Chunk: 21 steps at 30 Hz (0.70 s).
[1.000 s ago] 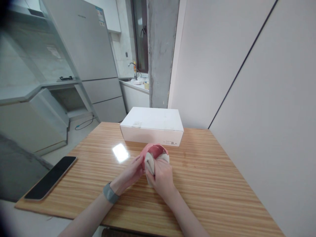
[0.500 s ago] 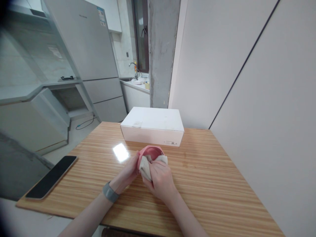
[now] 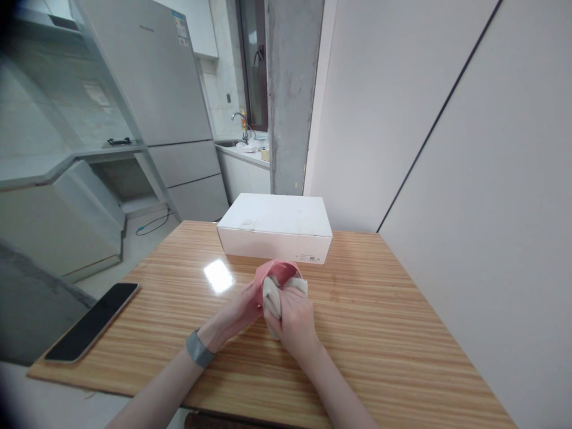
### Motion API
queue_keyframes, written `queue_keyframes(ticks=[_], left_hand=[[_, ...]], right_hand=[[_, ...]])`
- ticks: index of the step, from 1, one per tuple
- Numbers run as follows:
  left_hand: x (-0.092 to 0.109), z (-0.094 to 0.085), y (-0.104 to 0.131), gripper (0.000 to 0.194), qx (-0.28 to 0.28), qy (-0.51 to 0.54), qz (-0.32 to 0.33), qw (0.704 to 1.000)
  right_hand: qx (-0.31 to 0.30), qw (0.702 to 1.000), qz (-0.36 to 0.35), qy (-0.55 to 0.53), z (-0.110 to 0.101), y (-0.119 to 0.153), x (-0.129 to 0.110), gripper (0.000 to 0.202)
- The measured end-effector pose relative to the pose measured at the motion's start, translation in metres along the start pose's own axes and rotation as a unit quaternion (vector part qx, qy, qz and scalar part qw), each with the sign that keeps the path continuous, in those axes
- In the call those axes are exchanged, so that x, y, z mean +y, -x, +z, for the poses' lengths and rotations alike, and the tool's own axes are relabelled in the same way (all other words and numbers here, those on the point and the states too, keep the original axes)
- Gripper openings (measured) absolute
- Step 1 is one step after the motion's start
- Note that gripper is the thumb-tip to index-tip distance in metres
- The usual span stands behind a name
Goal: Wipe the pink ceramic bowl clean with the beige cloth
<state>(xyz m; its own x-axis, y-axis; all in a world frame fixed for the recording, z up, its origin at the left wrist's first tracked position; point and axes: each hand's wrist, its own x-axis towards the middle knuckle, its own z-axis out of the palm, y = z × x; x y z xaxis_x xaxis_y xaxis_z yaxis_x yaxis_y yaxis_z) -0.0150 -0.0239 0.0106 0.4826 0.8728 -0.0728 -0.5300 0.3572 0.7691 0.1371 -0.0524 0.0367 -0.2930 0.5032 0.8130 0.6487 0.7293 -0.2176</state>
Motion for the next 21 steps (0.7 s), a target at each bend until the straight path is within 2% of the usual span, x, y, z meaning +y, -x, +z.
queue_keyframes(ticks=[2, 6, 10, 16, 21], left_hand=[[-0.001, 0.003, 0.001, 0.034, 0.006, 0.013, 0.025, 1.000], [-0.001, 0.005, 0.001, 0.030, 0.030, 0.024, 0.032, 0.999], [0.000, 0.003, 0.000, 0.035, 0.060, 0.020, 0.045, 0.997], [-0.003, -0.003, -0.004, 0.041, 0.110, 0.006, 0.043, 0.993], [-0.002, -0.005, -0.004, 0.041, 0.095, 0.012, 0.009, 0.995]], right_hand=[[-0.001, 1.000, 0.002, 0.001, 0.000, -0.001, -0.002, 0.010], [-0.022, 1.000, 0.004, -0.014, 0.001, -0.003, -0.005, 0.011], [-0.064, 0.997, 0.019, -0.025, -0.002, -0.006, -0.005, 0.013], [-0.098, 0.995, -0.015, -0.018, -0.006, -0.004, -0.004, 0.012], [-0.086, 0.996, -0.026, -0.003, -0.002, -0.001, -0.002, 0.007]])
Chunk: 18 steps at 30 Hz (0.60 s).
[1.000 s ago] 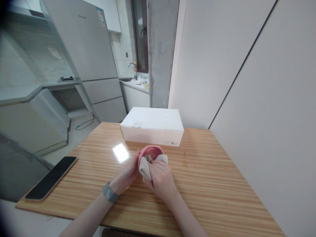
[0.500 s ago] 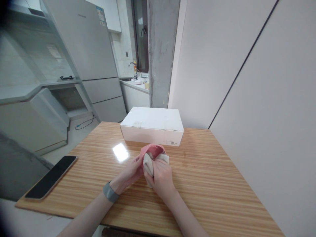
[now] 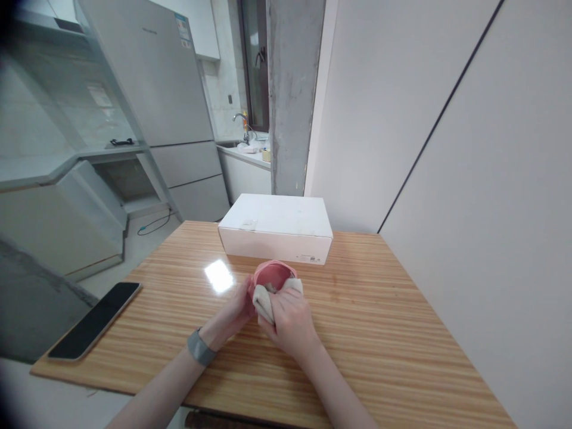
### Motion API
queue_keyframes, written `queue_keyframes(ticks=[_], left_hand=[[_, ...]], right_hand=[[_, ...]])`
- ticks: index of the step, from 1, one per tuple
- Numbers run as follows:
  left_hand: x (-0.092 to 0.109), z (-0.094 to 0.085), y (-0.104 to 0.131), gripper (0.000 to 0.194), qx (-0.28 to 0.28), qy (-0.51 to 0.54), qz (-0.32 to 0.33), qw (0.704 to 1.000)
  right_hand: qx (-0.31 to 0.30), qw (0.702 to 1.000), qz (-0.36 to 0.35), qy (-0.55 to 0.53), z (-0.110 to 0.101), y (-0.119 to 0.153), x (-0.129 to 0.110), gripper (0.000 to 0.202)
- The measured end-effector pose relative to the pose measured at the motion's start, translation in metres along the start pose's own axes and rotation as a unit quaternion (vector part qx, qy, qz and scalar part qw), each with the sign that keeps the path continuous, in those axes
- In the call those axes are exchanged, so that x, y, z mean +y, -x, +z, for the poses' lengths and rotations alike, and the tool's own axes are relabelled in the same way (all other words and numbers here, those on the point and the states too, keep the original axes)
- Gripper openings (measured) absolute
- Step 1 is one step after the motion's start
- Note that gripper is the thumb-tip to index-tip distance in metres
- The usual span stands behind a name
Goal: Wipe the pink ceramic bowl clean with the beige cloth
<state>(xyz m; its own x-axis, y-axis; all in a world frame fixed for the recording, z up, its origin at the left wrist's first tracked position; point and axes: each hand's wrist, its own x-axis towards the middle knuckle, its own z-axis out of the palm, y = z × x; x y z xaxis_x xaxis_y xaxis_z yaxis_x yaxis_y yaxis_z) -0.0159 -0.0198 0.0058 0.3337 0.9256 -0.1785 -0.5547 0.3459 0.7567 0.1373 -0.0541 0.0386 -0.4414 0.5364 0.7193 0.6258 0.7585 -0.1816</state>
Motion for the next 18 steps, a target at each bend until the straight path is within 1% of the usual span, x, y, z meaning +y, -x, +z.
queue_keyframes(ticks=[4, 7, 8, 9, 13, 18], left_hand=[[0.006, 0.009, 0.007, 0.027, -0.046, -0.007, -0.012, 0.999], [0.008, 0.015, 0.010, 0.027, -0.089, -0.009, 0.005, 0.996], [0.007, 0.016, 0.010, 0.027, -0.095, -0.008, 0.011, 0.995], [0.006, 0.015, 0.009, 0.027, -0.094, -0.004, 0.014, 0.995], [0.002, 0.010, 0.005, 0.029, -0.056, 0.005, 0.019, 0.998], [0.003, 0.008, 0.004, 0.033, -0.033, 0.006, 0.027, 0.999]], right_hand=[[0.048, 0.999, 0.018, 0.006, 0.002, 0.001, 0.003, 0.009], [0.060, 0.998, 0.028, 0.000, 0.003, 0.001, 0.003, 0.007], [0.060, 0.998, 0.030, -0.002, 0.004, 0.002, 0.003, 0.007], [0.059, 0.998, 0.033, -0.004, 0.004, 0.002, 0.002, 0.007], [0.047, 0.998, 0.043, -0.014, 0.005, 0.001, 0.000, 0.008], [0.027, 0.998, 0.030, -0.040, -0.002, -0.003, -0.003, 0.007]])
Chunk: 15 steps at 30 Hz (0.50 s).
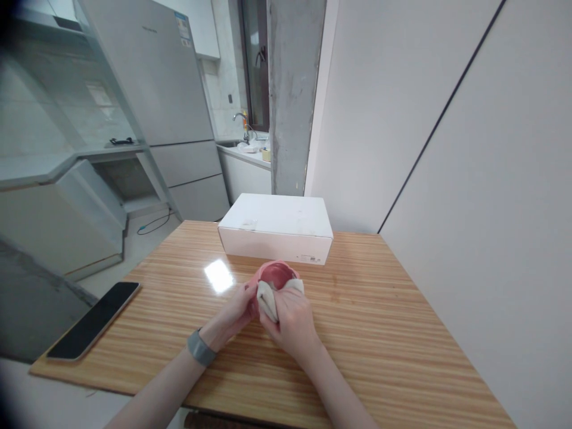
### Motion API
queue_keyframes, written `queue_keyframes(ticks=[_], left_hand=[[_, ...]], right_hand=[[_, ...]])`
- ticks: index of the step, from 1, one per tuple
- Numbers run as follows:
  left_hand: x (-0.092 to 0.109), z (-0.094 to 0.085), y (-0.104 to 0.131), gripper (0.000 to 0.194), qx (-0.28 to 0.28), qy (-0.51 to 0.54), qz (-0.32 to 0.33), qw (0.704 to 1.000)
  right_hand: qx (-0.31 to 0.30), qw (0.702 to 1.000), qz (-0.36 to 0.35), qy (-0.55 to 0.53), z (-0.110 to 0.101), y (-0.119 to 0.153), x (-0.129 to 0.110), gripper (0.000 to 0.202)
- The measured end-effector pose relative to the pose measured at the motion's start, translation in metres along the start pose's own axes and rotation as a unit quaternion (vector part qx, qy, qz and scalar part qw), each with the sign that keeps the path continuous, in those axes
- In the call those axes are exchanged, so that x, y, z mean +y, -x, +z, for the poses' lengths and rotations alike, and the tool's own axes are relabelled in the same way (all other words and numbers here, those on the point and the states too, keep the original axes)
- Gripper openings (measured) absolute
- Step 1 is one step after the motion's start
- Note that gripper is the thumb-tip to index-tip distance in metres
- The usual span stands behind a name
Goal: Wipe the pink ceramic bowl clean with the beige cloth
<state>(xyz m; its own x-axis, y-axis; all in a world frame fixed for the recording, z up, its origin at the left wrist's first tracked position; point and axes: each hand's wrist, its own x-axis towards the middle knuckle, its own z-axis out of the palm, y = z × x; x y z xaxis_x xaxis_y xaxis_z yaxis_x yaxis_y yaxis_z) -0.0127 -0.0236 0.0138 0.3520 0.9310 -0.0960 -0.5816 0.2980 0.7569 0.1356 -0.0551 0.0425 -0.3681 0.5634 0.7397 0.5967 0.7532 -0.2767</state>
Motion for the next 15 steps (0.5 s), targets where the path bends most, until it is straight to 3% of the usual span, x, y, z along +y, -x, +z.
queue_keyframes(ticks=[5, 11, 15], left_hand=[[0.006, 0.001, 0.003, 0.035, -0.001, -0.007, -0.007, 1.000], [0.014, 0.000, 0.005, 0.039, -0.075, -0.006, 0.010, 0.997], [0.015, -0.001, 0.004, 0.041, -0.074, 0.003, 0.004, 0.997]], right_hand=[[-0.027, 0.999, -0.045, -0.008, -0.005, 0.000, 0.000, 0.004], [-0.036, 0.995, -0.093, -0.004, -0.007, 0.004, 0.006, 0.017], [-0.020, 0.994, -0.107, -0.007, -0.010, 0.004, 0.011, 0.030]])
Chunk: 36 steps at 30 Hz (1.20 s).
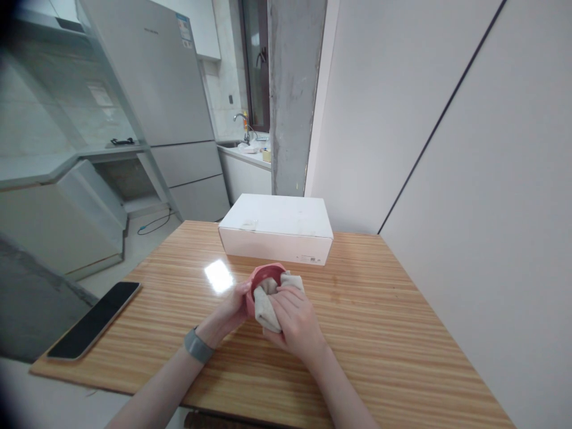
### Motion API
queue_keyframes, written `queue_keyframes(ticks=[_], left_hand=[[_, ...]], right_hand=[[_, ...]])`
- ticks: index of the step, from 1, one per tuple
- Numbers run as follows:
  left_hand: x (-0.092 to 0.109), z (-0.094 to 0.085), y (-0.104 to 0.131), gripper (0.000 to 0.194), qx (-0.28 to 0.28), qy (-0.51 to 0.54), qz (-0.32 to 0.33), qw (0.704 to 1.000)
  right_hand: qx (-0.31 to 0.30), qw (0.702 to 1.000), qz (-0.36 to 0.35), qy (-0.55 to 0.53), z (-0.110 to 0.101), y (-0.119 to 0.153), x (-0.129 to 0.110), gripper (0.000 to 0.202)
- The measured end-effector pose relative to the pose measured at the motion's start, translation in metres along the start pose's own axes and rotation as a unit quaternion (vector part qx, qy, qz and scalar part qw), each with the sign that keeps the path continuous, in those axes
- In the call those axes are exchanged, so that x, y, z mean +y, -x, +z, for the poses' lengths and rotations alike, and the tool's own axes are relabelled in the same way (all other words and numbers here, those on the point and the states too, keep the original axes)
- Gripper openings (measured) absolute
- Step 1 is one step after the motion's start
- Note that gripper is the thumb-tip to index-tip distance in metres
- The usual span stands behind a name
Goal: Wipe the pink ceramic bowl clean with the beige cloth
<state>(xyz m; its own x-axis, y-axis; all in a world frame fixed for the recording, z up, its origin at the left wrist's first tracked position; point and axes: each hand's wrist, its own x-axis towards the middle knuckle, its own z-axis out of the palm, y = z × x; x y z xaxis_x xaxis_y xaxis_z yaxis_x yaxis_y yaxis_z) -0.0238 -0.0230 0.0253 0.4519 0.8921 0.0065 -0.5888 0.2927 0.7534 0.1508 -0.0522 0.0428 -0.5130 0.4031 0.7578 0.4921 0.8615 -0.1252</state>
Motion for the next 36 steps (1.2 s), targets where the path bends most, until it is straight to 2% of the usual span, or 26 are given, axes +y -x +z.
queue_keyframes(ticks=[4, 6, 8, 10, 11, 13, 15, 17, 19, 24, 26, 28, 31, 36], left_hand=[[-0.003, -0.003, -0.002, 0.041, -0.009, 0.033, -0.018, 0.999], [-0.005, -0.004, -0.003, 0.040, -0.007, 0.053, -0.035, 0.998], [-0.007, -0.004, -0.003, 0.041, 0.006, 0.070, -0.051, 0.996], [-0.007, -0.003, -0.004, 0.044, 0.020, 0.083, -0.060, 0.995], [-0.006, -0.003, -0.004, 0.046, 0.022, 0.089, -0.065, 0.994], [-0.003, -0.003, -0.003, 0.051, 0.019, 0.105, -0.071, 0.992], [0.000, -0.003, -0.002, 0.055, 0.017, 0.121, -0.076, 0.990], [0.003, -0.003, -0.001, 0.057, 0.020, 0.132, -0.077, 0.988], [0.004, -0.003, -0.001, 0.059, 0.019, 0.140, -0.071, 0.987], [0.005, -0.001, 0.000, 0.063, -0.004, 0.154, -0.073, 0.985], [0.005, 0.000, 0.001, 0.063, -0.009, 0.155, -0.080, 0.985], [0.006, 0.000, 0.002, 0.064, -0.010, 0.159, -0.082, 0.984], [0.005, -0.001, 0.002, 0.066, -0.008, 0.165, -0.081, 0.983], [0.001, 0.000, 0.002, 0.062, -0.009, 0.147, -0.090, 0.985]], right_hand=[[0.049, 0.998, 0.025, -0.044, -0.001, 0.002, 0.002, 0.036], [0.096, 0.989, 0.082, -0.075, 0.000, 0.005, 0.002, 0.035], [0.159, 0.965, 0.179, -0.109, 0.003, 0.010, 0.002, 0.029], [0.224, 0.911, 0.308, -0.156, 0.005, 0.014, 0.004, 0.023], [0.255, 0.872, 0.375, -0.184, 0.006, 0.015, 0.006, 0.024], [0.317, 0.775, 0.484, -0.254, 0.006, 0.013, 0.009, 0.029], [0.365, 0.679, 0.533, -0.349, 0.004, 0.006, 0.013, 0.037], [0.381, 0.603, 0.537, -0.449, 0.000, -0.003, 0.015, 0.043], [0.366, 0.557, 0.542, -0.512, -0.003, -0.009, 0.017, 0.045], [0.342, 0.486, 0.594, -0.543, -0.004, -0.007, 0.022, 0.037], [0.355, 0.464, 0.604, -0.542, -0.003, -0.004, 0.025, 0.033], [0.378, 0.462, 0.599, -0.533, -0.001, -0.002, 0.027, 0.032], [0.399, 0.485, 0.589, -0.509, 0.004, -0.001, 0.026, 0.029], [0.354, 0.524, 0.575, -0.519, 0.012, -0.003, 0.015, 0.036]])
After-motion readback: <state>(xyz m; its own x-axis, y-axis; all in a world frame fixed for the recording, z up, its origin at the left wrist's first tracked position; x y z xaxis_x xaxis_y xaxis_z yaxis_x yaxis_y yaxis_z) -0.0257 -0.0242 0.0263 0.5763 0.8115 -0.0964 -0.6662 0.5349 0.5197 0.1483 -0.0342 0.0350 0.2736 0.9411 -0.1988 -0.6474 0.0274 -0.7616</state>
